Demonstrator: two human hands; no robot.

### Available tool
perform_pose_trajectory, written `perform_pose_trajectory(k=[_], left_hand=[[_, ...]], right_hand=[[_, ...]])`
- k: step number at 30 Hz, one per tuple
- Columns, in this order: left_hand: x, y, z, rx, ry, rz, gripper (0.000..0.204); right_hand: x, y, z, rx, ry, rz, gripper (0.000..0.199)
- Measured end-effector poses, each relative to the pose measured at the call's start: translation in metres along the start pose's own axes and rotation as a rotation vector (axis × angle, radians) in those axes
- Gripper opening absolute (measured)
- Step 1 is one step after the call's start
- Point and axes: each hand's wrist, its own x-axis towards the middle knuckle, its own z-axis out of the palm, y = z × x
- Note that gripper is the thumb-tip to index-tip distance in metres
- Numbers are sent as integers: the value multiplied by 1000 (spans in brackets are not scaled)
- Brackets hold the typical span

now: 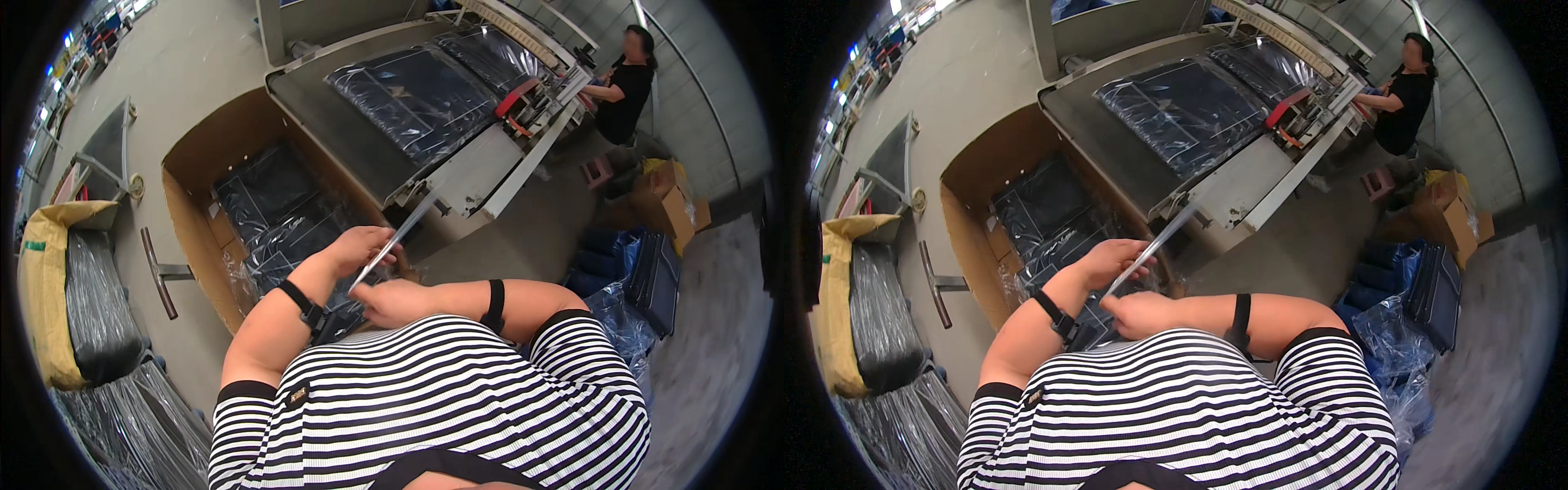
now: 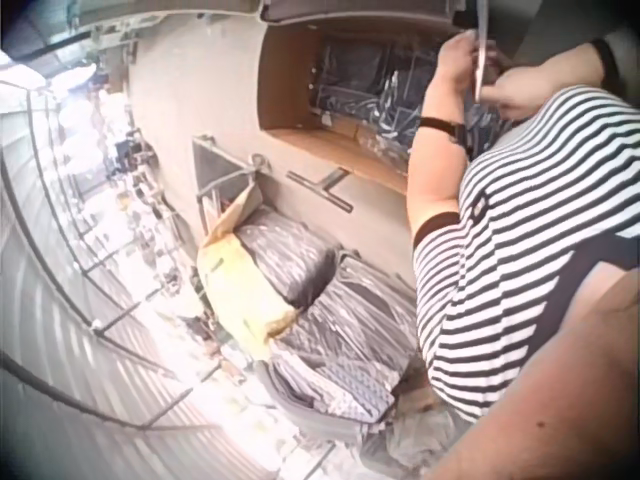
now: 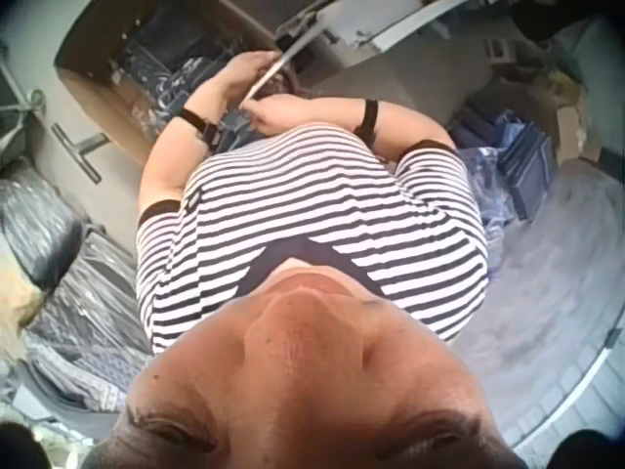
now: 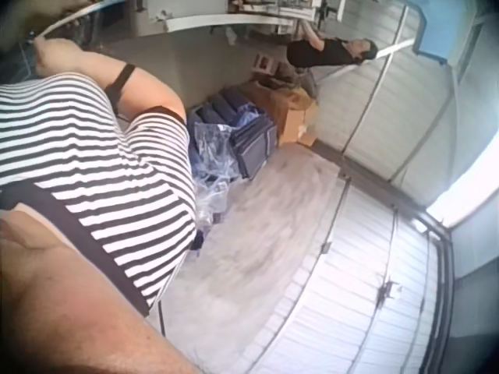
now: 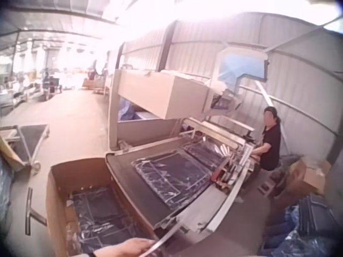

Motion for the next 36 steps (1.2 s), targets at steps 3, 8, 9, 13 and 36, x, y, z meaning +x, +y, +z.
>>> perform_pose_trajectory(k=[3,8,9,13,36], left_hand=[[19,6,18,65,52,-48,32],[4,-9,27,347,110,128,24],[-5,-7,25,447,122,185,23],[-57,3,16,586,250,334,21],[92,-81,-202,-443,657,160,76]], right_hand=[[-7,-1,-2,115,-113,-192,37],[-14,-4,-9,322,-276,-248,39],[-16,4,-5,436,-183,-316,35],[-24,62,-7,927,261,147,17],[-44,106,-44,1091,887,599,22]])
